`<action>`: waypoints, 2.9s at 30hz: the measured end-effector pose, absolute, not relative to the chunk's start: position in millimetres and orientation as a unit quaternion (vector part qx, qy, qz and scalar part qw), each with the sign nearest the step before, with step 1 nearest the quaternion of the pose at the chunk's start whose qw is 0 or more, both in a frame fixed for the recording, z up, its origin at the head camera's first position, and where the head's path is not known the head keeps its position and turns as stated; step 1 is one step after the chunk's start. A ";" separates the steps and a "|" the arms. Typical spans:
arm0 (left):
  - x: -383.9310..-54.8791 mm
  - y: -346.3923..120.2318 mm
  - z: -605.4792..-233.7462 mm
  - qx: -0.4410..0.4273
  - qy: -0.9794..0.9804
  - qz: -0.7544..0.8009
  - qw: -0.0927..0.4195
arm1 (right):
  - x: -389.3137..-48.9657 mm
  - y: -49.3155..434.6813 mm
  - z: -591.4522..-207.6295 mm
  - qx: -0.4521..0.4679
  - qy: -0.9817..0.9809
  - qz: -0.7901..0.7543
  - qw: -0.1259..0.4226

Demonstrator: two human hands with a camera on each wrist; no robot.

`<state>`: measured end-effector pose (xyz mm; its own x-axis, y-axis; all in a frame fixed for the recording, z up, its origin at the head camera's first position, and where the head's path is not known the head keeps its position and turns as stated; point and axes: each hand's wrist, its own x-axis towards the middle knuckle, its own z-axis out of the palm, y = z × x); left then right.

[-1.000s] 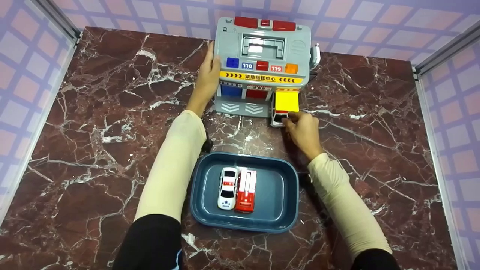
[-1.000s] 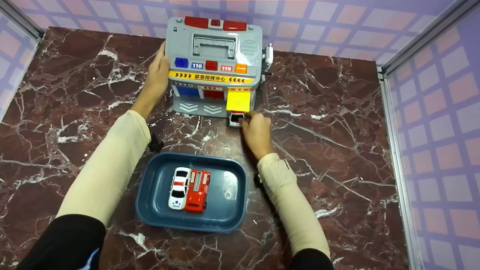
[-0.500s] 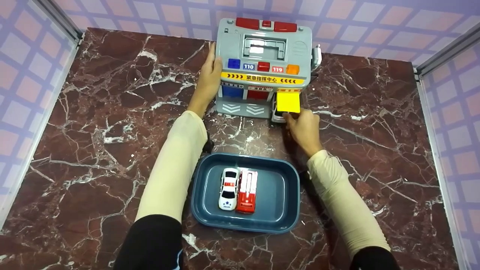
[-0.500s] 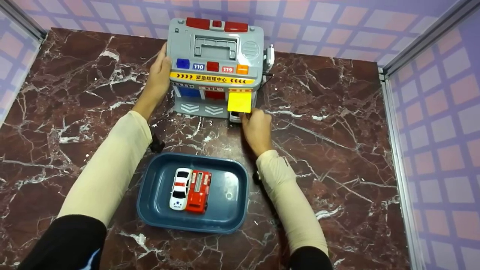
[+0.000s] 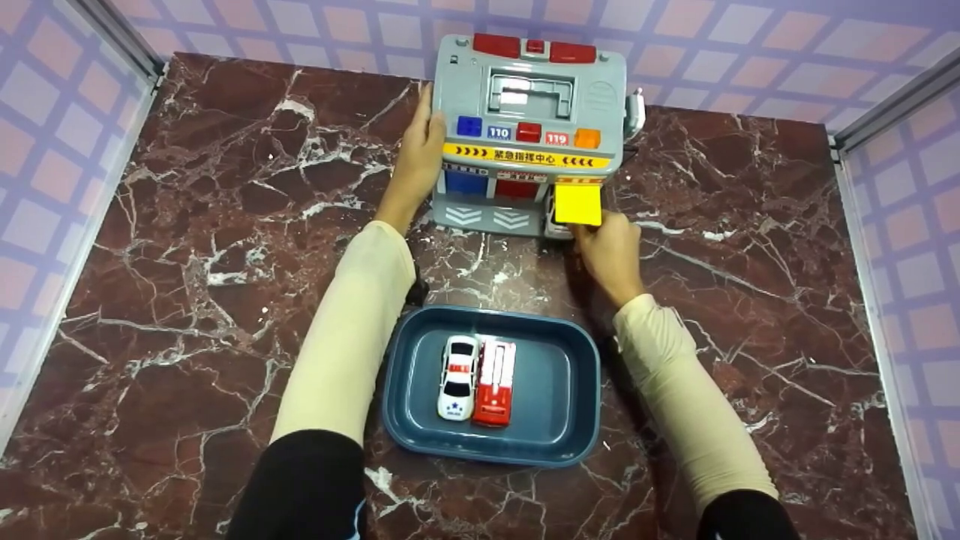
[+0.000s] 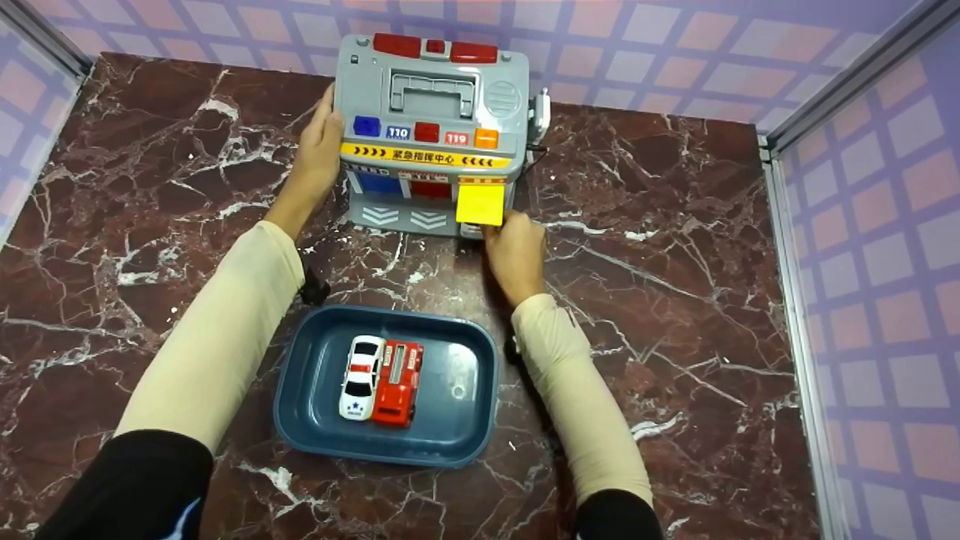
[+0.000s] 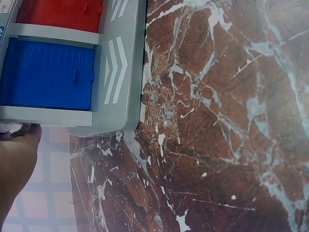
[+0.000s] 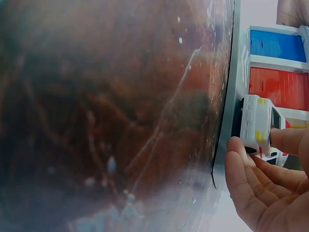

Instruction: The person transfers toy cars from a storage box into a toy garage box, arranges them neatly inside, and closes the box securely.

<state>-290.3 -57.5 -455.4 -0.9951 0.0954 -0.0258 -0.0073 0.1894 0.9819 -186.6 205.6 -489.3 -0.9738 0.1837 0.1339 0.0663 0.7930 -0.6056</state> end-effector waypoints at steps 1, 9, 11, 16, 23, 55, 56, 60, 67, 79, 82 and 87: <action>-290.2 -57.5 -455.5 0.030 0.771 0.635 0.038 | -187.0 205.5 -489.2 -0.067 -0.941 0.317 0.092; -291.3 -57.7 -456.3 0.030 0.772 0.634 0.037 | -189.2 205.3 -487.6 -0.067 -0.940 0.323 0.086; -291.7 -57.6 -456.0 0.025 0.773 0.633 0.042 | -189.7 205.8 -487.4 -0.068 -0.940 0.323 0.083; -289.6 -56.7 -451.4 0.014 0.772 0.633 0.057 | -191.2 206.4 -487.3 -0.071 -0.940 0.325 0.078; -274.2 -54.7 -430.5 0.011 0.768 0.636 0.065 | -193.3 206.5 -487.7 -0.081 -0.939 0.325 0.074; -288.8 -56.7 -450.2 0.009 0.763 0.643 0.066 | -202.9 210.7 -486.7 -0.075 -0.934 0.337 0.091; -286.7 -56.5 -447.3 0.008 0.761 0.645 0.069 | -203.0 210.7 -486.6 -0.075 -0.934 0.337 0.092; -277.2 -55.7 -434.5 0.012 0.762 0.644 0.065 | -203.5 210.6 -486.6 -0.072 -0.934 0.337 0.093; -269.3 -55.1 -424.0 0.022 0.768 0.638 0.053 | -206.6 211.1 -487.5 -0.069 -0.940 0.320 0.100; -270.9 -54.7 -425.8 0.005 0.768 0.637 0.065 | -210.6 212.8 -489.2 -0.082 -0.941 0.310 0.103; -276.5 -55.1 -434.2 0.005 0.765 0.641 0.067 | -211.8 213.7 -489.9 -0.083 -0.943 0.306 0.101; -288.1 -56.7 -451.5 0.011 0.766 0.640 0.059 | -212.4 214.6 -491.1 -0.084 -0.943 0.303 0.107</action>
<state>-288.1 -56.7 -451.5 -0.9928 0.0921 -0.0769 -0.0594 0.1795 0.9820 -212.4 214.6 -491.1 -0.9627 0.2241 0.1513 0.0941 0.8023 -0.5894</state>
